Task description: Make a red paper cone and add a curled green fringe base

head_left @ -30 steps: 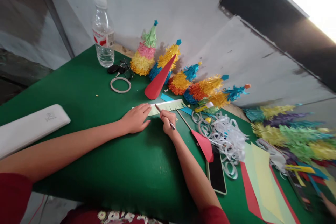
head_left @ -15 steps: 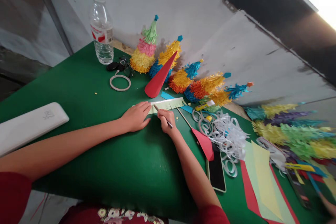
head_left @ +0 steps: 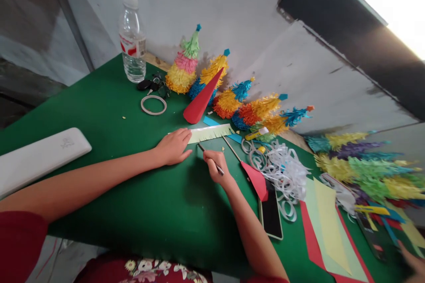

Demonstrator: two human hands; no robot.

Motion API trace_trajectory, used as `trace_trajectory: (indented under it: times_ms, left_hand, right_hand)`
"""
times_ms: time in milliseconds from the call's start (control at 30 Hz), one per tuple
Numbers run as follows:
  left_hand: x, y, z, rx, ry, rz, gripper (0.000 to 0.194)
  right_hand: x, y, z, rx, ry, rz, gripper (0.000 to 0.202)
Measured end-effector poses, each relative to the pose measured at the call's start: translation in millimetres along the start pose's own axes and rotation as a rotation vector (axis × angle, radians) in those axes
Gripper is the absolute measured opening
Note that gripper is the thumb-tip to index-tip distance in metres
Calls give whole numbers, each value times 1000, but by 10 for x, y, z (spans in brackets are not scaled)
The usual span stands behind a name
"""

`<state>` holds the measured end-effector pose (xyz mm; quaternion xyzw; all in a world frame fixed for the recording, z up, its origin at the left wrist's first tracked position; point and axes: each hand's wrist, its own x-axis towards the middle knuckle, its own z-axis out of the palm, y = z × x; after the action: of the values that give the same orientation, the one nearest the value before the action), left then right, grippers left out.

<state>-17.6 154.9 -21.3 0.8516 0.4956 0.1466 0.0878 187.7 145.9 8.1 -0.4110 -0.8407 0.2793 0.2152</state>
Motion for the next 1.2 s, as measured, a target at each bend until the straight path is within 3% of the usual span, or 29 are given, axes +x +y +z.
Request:
trace_trajectory:
  times_ms: [100, 267, 333, 500, 833, 1033, 1200]
  left_hand:
    - [-8, -15, 13, -13, 14, 23, 56]
    - [-23, -23, 3, -9, 46, 42, 53]
    - [-26, -19, -12, -9, 57, 48, 50]
    - [-26, -10, -33, -5, 66, 51, 46]
    - [-13, 7, -17, 17, 43, 33, 50]
    - [-8, 32, -43, 26, 24, 11, 51]
    - [-26, 17, -38, 24, 29, 22, 51]
  right_hand:
    - [-40, 52, 32, 54, 41, -11, 17]
    - [100, 206, 137, 208, 284, -62, 21]
    - [205, 241, 178, 209, 326, -67, 21]
    - [364, 245, 217, 147, 219, -102, 20]
    - [376, 128, 140, 18, 86, -77, 15]
    - [168, 10, 20, -28, -19, -58, 16]
    - [-48, 33, 31, 64, 19, -8, 16]
